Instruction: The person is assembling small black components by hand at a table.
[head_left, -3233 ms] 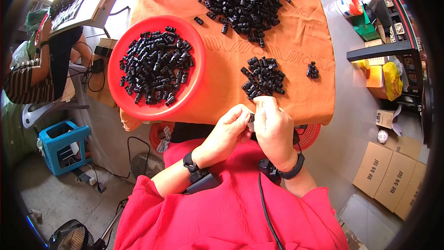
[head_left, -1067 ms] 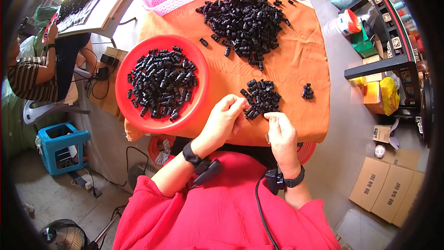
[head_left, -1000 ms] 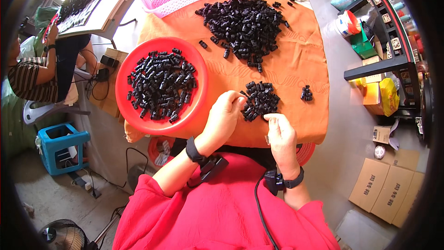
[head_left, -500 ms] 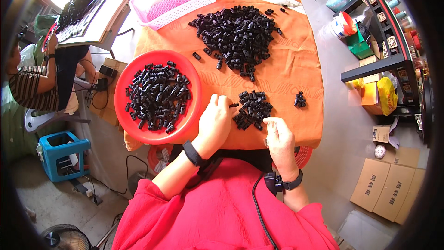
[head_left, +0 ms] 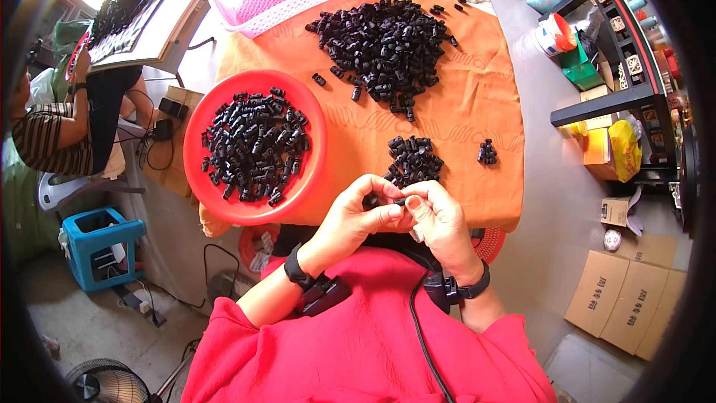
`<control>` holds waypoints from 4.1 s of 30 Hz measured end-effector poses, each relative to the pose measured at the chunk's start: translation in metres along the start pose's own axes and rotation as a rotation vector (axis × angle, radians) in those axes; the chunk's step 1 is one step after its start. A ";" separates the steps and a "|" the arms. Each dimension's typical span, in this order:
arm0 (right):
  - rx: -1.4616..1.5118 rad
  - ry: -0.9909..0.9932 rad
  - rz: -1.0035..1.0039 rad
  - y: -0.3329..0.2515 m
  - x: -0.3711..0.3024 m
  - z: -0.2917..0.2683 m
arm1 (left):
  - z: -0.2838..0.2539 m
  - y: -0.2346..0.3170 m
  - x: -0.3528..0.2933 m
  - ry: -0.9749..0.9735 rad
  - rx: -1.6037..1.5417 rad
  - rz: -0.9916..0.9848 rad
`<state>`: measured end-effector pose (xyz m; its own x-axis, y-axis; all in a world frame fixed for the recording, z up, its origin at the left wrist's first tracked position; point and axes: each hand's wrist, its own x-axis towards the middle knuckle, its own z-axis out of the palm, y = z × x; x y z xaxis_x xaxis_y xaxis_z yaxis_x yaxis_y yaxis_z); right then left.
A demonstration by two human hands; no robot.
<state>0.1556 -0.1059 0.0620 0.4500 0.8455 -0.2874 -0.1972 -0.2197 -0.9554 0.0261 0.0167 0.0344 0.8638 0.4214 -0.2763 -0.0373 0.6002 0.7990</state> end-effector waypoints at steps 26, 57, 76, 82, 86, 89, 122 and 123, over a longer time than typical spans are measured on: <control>-0.471 0.134 -0.445 0.025 -0.007 0.007 | -0.012 -0.029 0.003 -0.112 -0.552 -0.247; -0.277 0.016 -0.111 0.001 -0.013 0.008 | -0.007 -0.031 -0.008 -0.139 -0.408 -0.306; -0.198 -0.011 -0.075 0.005 -0.013 0.007 | -0.005 -0.035 -0.011 -0.122 -0.425 -0.245; -0.191 0.003 -0.060 0.004 -0.013 0.007 | -0.002 -0.035 -0.012 -0.085 -0.397 -0.238; -0.204 0.043 -0.042 0.001 -0.012 0.008 | -0.001 -0.035 -0.014 -0.045 -0.287 -0.217; -0.272 0.103 -0.098 0.008 -0.010 0.009 | -0.001 -0.031 -0.014 -0.049 -0.221 -0.198; -0.726 0.370 -0.259 0.017 0.001 0.027 | -0.004 -0.041 -0.016 -0.043 -0.255 -0.205; -0.730 0.372 -0.254 0.017 0.001 0.027 | -0.003 -0.041 -0.016 -0.041 -0.267 -0.199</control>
<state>0.1292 -0.0955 0.0478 0.6864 0.7248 0.0593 0.5005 -0.4116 -0.7616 0.0124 -0.0125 0.0042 0.8867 0.2538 -0.3864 0.0083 0.8269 0.5622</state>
